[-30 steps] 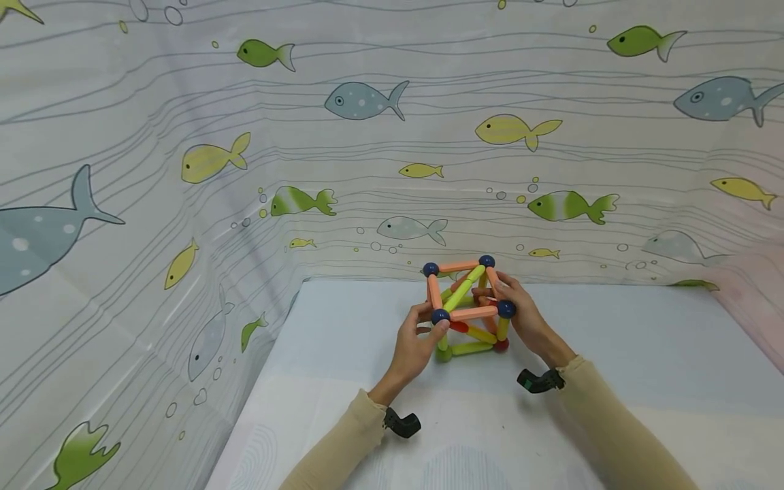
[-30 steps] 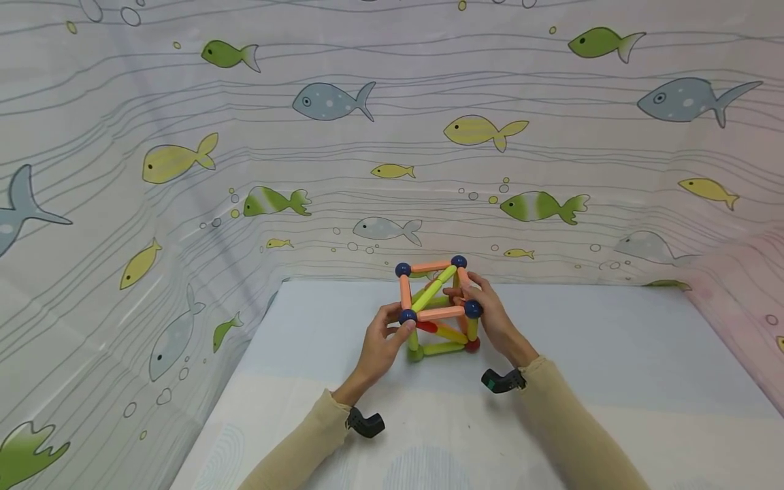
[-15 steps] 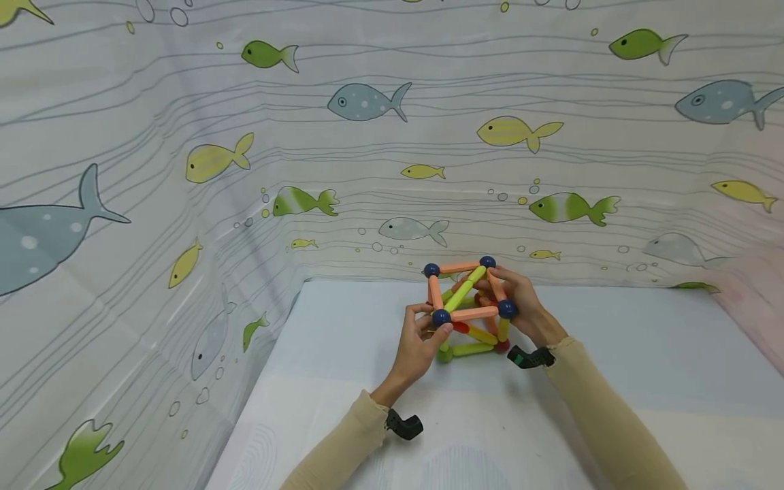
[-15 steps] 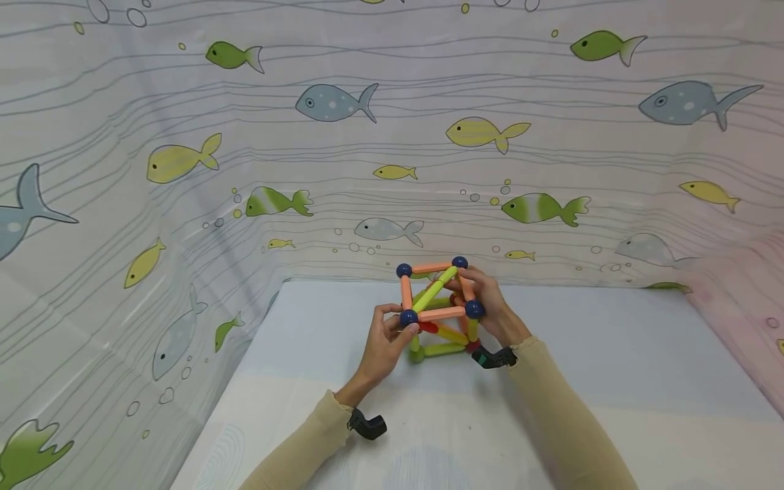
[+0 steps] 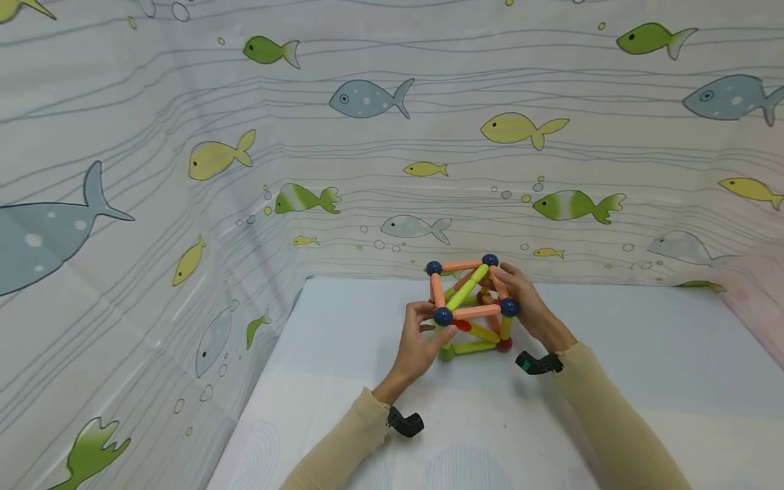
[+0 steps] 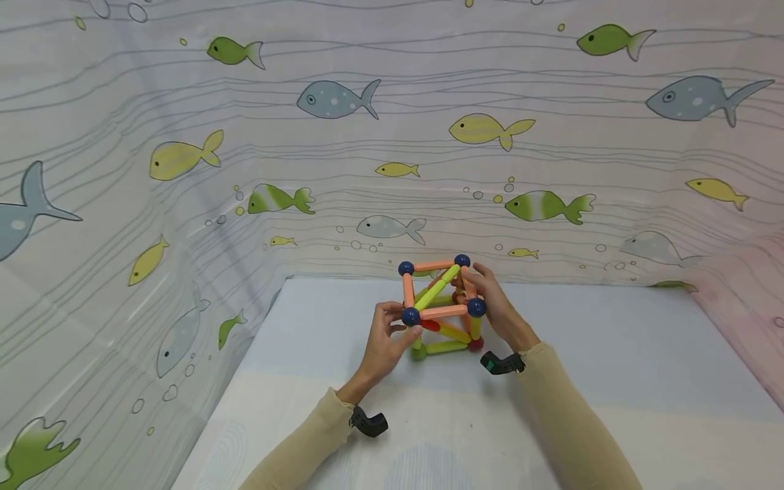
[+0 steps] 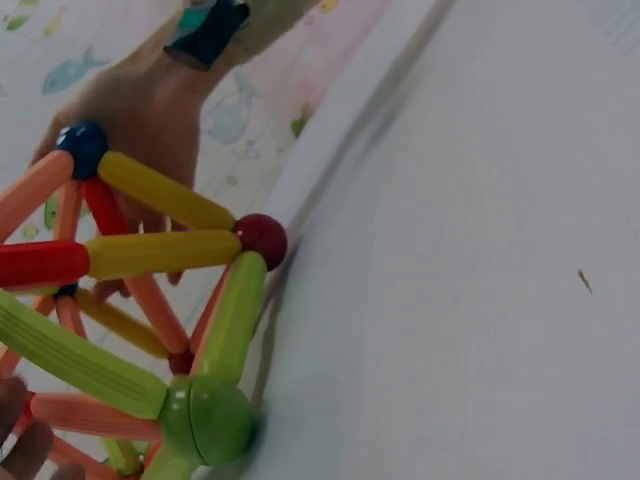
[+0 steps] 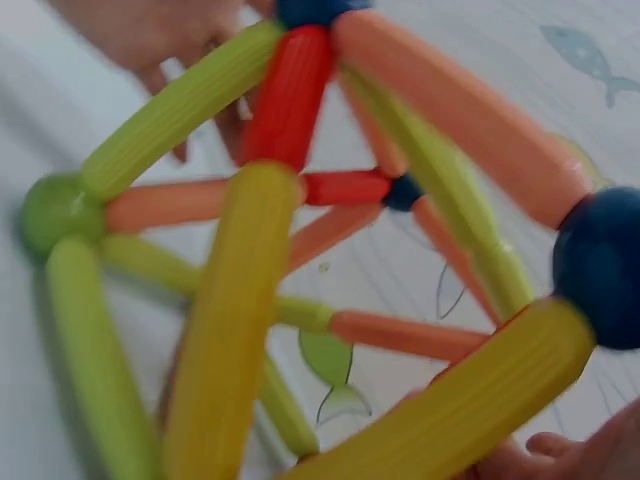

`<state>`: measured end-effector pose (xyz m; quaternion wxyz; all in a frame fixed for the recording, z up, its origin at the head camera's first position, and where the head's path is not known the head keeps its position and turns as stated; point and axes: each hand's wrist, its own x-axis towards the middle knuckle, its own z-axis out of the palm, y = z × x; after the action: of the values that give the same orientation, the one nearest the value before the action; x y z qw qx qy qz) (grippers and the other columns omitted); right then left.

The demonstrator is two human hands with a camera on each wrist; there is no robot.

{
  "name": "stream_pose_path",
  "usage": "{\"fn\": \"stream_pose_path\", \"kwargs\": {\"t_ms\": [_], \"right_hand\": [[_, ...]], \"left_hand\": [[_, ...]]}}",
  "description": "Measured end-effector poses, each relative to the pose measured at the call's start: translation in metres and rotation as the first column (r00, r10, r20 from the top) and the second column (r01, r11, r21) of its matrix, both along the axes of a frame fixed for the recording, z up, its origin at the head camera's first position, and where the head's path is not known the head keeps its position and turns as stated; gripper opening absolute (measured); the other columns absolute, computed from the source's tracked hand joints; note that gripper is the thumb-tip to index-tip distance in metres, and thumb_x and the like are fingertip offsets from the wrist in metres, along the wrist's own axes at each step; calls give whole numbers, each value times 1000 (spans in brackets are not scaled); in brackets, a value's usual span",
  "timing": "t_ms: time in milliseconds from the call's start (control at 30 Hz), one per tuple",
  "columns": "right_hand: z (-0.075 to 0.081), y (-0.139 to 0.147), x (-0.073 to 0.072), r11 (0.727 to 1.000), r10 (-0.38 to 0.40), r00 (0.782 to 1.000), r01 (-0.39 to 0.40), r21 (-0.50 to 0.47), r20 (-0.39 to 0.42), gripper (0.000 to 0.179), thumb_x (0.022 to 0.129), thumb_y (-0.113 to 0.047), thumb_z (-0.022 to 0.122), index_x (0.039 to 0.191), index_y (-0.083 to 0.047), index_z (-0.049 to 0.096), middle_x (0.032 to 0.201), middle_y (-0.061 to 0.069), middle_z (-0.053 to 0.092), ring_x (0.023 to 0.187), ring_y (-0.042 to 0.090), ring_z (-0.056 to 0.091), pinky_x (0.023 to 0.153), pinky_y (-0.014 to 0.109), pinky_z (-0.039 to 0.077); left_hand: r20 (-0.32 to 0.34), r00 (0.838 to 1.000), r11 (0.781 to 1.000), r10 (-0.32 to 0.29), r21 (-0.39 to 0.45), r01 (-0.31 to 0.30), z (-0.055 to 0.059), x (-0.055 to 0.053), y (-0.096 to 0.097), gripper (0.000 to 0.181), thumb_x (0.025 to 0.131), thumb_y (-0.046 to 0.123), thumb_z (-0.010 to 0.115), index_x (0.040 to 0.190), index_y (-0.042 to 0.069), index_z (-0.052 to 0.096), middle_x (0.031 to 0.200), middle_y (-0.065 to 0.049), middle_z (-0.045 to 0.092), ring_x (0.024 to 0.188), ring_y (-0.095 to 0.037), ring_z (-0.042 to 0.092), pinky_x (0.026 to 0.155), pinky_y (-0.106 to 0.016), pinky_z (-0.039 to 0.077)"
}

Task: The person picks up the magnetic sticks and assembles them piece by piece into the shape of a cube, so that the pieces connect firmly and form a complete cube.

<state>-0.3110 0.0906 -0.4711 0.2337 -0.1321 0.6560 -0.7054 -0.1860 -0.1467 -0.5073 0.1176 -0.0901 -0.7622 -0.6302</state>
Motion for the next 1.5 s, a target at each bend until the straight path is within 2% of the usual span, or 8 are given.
{"fn": "stream_pose_path", "kwargs": {"t_ms": [133, 300, 533, 700, 867, 1033, 1100, 1500], "right_hand": [[-16, 8, 13, 989, -77, 997, 76, 124, 2, 88, 108, -57, 36, 170, -13, -9, 176, 24, 1, 161, 46, 7, 128, 72, 3], [-36, 8, 32, 1000, -16, 996, 16, 2, 84, 87, 109, -67, 23, 171, -12, -4, 179, 16, 2, 165, 41, -1, 127, 71, -3], [-47, 0, 53, 985, 31, 999, -27, -171, 20, 93, 108, -71, 18, 167, 1, 23, 177, 18, 17, 166, 36, 4, 127, 69, -9], [-43, 6, 73, 992, -24, 997, 33, -118, 74, 91, 107, -72, 13, 169, -6, 18, 180, 10, 3, 165, 35, -9, 123, 73, -16], [-38, 10, 91, 976, -156, 987, 159, -146, 30, 92, 107, -73, 16, 166, -3, 31, 178, 16, 17, 165, 35, 3, 124, 73, -13], [-30, 16, 104, 965, -246, 968, 241, -102, -47, 90, 109, -67, 20, 162, 5, 35, 173, 26, 22, 162, 39, 6, 121, 78, -11], [-27, 19, 107, 974, -225, 972, 223, -33, -61, 85, 111, -62, 25, 167, 2, 20, 176, 23, 13, 163, 39, -2, 119, 80, -12], [-22, 19, 104, 977, -193, 979, 198, 83, -62, 77, 113, -46, 40, 172, -16, 2, 178, 14, 15, 166, 34, -7, 122, 76, -13]], "left_hand": [[72, 997, 1000, 26, 11, -27, -9, -2, -4, 92, 98, 53, 69, 159, 3, 23, 165, -22, 31, 154, -46, 31, 123, -69, 28], [246, 963, 985, -112, 157, 75, -21, -7, -6, 106, 101, 66, 52, 169, 11, -8, 177, -23, 0, 163, -46, 10, 130, -64, 17], [198, 955, 968, -220, 161, 190, -26, -12, 1, 81, 104, 75, 28, 170, 39, 0, 180, 3, 3, 166, -28, 4, 128, -70, 2], [142, 947, 951, -287, 163, 264, -26, -14, 7, 68, 104, 76, 14, 168, 50, 10, 177, 11, 20, 163, -21, 18, 129, -69, 2], [167, 931, 939, -326, 168, 299, -22, -12, 18, 64, 105, 73, 6, 166, 54, 12, 176, 14, 19, 162, -16, 19, 130, -67, 2], [226, 916, 936, -333, 200, 291, -19, -11, 31, 69, 105, 73, 10, 168, 48, 7, 179, 12, 0, 167, -22, -4, 127, -71, -7], [255, 910, 935, -327, 224, 274, -20, -10, 34, 76, 104, 74, 12, 171, 39, 7, 180, 5, -3, 166, -25, -8, 126, -71, -10], [306, 914, 954, -266, 220, 204, -23, -2, 41, 82, 105, 74, 14, 172, 28, 12, 180, -3, 8, 167, -26, 4, 129, -66, -5]]}}
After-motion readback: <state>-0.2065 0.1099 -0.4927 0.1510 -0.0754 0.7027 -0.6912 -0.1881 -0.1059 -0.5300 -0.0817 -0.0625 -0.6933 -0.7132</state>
